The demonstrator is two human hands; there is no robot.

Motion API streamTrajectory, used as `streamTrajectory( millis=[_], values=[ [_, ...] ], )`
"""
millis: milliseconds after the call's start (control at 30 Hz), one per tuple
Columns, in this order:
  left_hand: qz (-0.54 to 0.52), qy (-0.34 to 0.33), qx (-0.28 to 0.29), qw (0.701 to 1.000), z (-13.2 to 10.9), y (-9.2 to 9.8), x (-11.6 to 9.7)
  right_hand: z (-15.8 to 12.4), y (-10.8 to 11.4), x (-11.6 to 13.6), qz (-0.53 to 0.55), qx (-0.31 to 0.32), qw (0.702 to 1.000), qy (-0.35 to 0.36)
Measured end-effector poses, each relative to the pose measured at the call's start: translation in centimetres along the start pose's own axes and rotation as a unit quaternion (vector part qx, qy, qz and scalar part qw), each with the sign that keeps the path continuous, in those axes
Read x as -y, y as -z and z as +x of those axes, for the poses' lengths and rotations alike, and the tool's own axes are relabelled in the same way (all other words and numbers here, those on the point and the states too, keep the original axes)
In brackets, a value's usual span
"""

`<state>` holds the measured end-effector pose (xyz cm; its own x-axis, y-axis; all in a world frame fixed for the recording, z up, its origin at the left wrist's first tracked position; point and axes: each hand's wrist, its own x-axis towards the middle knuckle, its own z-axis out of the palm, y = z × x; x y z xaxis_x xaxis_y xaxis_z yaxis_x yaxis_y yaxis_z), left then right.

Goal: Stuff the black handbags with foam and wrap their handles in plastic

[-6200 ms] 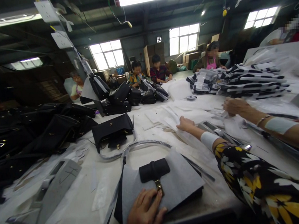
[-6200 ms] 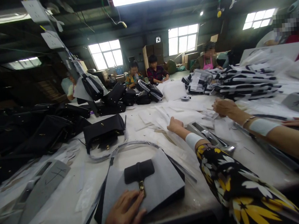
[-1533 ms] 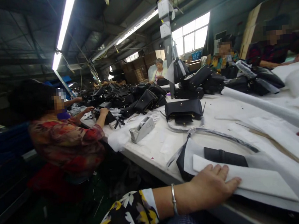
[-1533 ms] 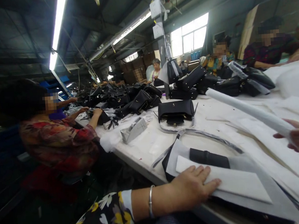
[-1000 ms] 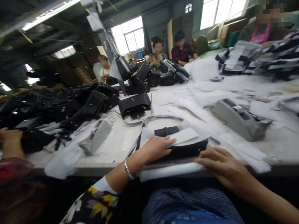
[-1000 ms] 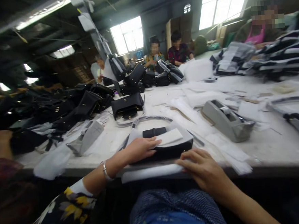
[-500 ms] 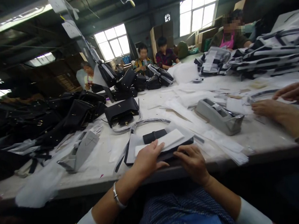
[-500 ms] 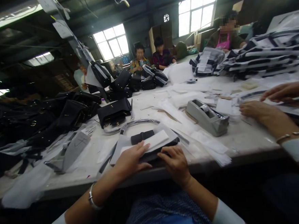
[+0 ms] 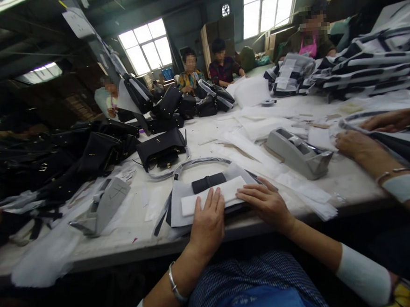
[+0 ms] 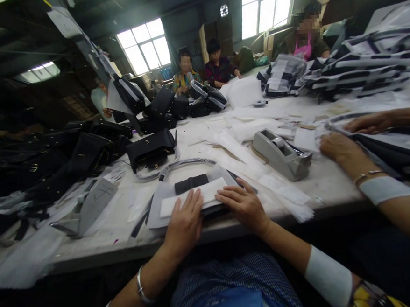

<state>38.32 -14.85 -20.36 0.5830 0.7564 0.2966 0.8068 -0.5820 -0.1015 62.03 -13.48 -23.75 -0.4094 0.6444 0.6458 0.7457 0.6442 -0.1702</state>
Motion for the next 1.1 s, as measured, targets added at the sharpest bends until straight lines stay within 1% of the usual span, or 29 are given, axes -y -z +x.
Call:
streamTrajectory(
  millis=[100,167,233,267,300,367,400,433,467,500,600,700,767,800,833,867,900,933,967,1000,1033,1100],
  values=[
    [-0.004,0.013,-0.003,1.000,0.1,-0.5,-0.3,-0.3,-0.4,0.5,0.005,-0.025,1.000,-0.010],
    [-0.003,0.017,-0.017,1.000,0.0,-0.9,-0.3,-0.4,0.1,1.1,0.017,-0.020,1.000,-0.016],
    [-0.001,0.019,-0.034,0.999,-0.2,-1.3,-0.3,-0.8,0.9,1.8,0.043,-0.042,0.998,-0.033],
    [0.000,0.019,-0.042,0.999,-0.3,-1.5,-0.3,-1.2,1.4,2.2,0.058,-0.068,0.994,-0.058],
    [0.001,0.019,-0.047,0.999,-0.4,-1.6,-0.3,-1.7,1.9,2.5,0.070,-0.099,0.988,-0.098],
    [0.001,0.017,-0.057,0.998,-0.6,-1.8,-0.3,-2.9,2.5,3.0,0.094,-0.143,0.961,-0.218],
    [0.002,0.014,-0.061,0.998,-0.6,-1.8,-0.2,-3.6,2.7,3.1,0.111,-0.142,0.941,-0.285],
    [0.001,0.012,-0.065,0.998,-0.6,-1.9,-0.2,-4.1,2.7,3.1,0.136,-0.125,0.922,-0.342],
    [0.001,0.011,-0.069,0.998,-0.6,-1.9,-0.2,-4.5,2.7,3.0,0.167,-0.097,0.903,-0.384],
    [0.001,0.010,-0.072,0.997,-0.6,-2.0,-0.1,-4.7,2.7,2.8,0.202,-0.063,0.887,-0.410],
    [0.004,0.006,-0.080,0.997,-0.6,-2.0,0.0,-4.0,2.7,2.1,0.267,0.012,0.857,-0.440],
    [0.012,0.004,-0.088,0.996,-0.8,-2.0,0.2,-2.1,3.2,1.8,0.282,0.055,0.834,-0.470],
    [0.020,0.003,-0.101,0.995,-1.0,-2.1,0.4,-0.9,3.7,2.3,0.324,0.068,0.813,-0.478],
    [0.024,0.001,-0.109,0.994,-1.1,-2.1,0.5,-0.3,3.8,2.7,0.369,0.062,0.793,-0.481],
    [0.027,0.000,-0.116,0.993,-1.3,-2.2,0.6,0.1,3.8,3.3,0.426,0.046,0.763,-0.484],
    [0.030,-0.002,-0.123,0.992,-1.4,-2.3,0.8,0.5,3.8,3.9,0.490,0.021,0.722,-0.488],
    [0.032,-0.002,-0.130,0.991,-1.5,-2.3,0.9,0.9,3.6,4.5,0.551,-0.009,0.675,-0.490],
    [0.033,-0.001,-0.136,0.990,-1.7,-2.4,1.0,1.3,3.4,5.1,0.602,-0.038,0.630,-0.490],
    [0.032,0.001,-0.141,0.990,-1.8,-2.4,1.1,1.6,3.1,5.6,0.637,-0.065,0.592,-0.489],
    [0.030,0.002,-0.145,0.989,-1.8,-2.4,1.2,2.0,2.9,6.1,0.659,-0.088,0.565,-0.489],
    [0.025,0.003,-0.149,0.988,-1.9,-2.3,1.3,2.3,2.6,6.4,0.669,-0.106,0.548,-0.491],
    [0.012,0.005,-0.151,0.988,-2.0,-2.1,1.5,3.1,2.4,6.9,0.677,-0.132,0.530,-0.493]
  ],
)
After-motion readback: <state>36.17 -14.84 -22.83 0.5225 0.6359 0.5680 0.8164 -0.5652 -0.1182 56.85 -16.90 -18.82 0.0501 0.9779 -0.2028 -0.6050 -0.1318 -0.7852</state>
